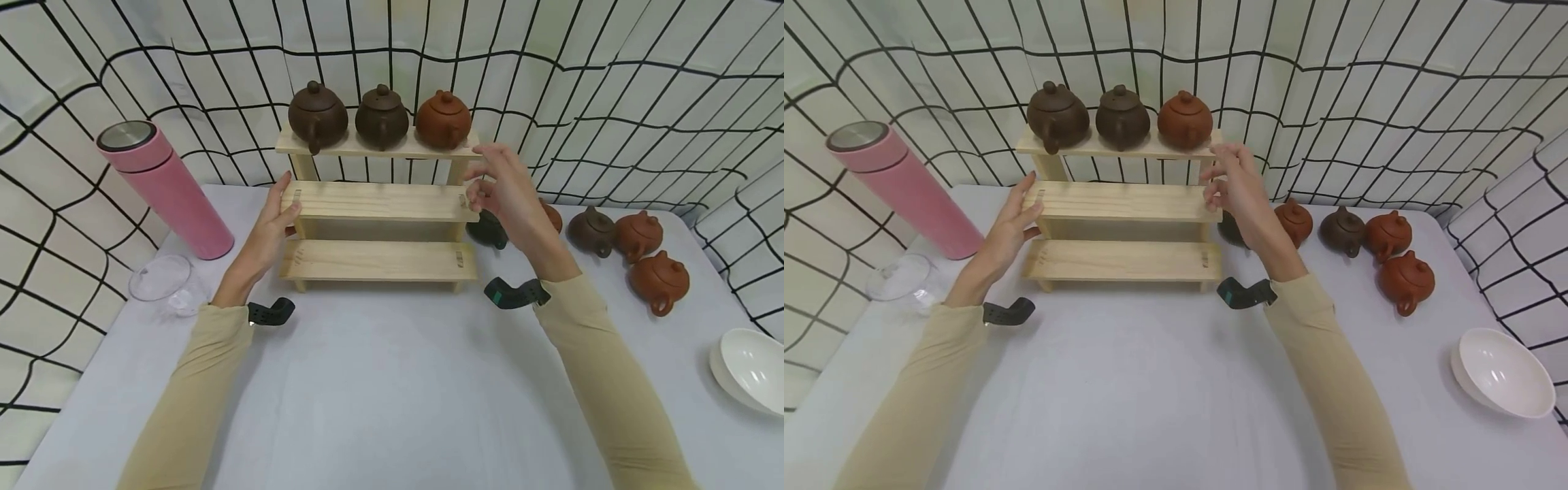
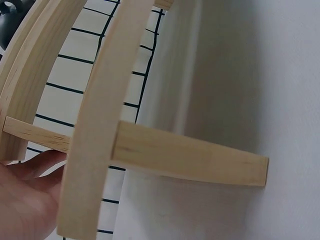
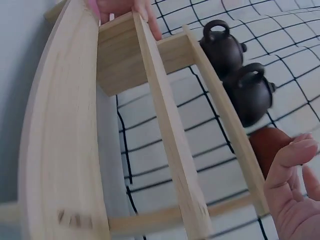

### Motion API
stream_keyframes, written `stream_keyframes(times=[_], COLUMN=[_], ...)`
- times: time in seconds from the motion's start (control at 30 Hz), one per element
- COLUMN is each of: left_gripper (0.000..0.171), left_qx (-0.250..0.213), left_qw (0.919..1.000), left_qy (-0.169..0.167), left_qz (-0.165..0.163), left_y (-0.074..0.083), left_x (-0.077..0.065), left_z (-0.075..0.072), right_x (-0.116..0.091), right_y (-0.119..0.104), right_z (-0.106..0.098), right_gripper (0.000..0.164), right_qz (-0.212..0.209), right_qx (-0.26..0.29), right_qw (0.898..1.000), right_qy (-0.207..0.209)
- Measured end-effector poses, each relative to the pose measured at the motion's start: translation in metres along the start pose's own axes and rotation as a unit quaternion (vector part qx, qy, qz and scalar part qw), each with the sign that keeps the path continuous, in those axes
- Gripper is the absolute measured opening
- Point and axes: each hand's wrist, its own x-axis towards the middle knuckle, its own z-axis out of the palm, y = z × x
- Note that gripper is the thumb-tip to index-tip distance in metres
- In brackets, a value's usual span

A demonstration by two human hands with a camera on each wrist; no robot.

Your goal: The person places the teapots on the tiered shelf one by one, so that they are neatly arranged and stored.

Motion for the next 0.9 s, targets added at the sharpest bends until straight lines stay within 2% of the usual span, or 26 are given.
stream_keyframes(times=[0.17,0.43,0.6,0.73,0.9], left_gripper=[0.065,0.065,0.065,0.065,0.065], left_qx=[0.003,0.009,0.002,-0.002,-0.003], left_qw=[1.0,0.9999,1.0,1.0,1.0], left_qy=[-0.001,0.005,0.005,0.004,0.0], left_qz=[-0.003,-0.008,-0.005,-0.003,0.004], left_y=[-0.002,-0.003,-0.003,-0.002,-0.003], left_x=[0.001,-0.002,-0.004,-0.006,-0.004], left_z=[-0.004,-0.011,-0.012,-0.009,-0.005], right_x=[-0.034,-0.087,-0.109,-0.124,-0.141], right_y=[0.002,0.029,0.047,0.062,0.073], right_z=[-0.034,-0.111,-0.155,-0.18,-0.193], right_gripper=[0.027,0.023,0.024,0.044,0.069], right_qz=[0.0,-0.009,0.04,0.094,0.169], right_qx=[-0.047,-0.053,-0.036,-0.049,-0.029], right_qw=[0.998,0.996,0.992,0.983,0.967], right_qy=[0.028,0.068,0.116,0.147,0.189])
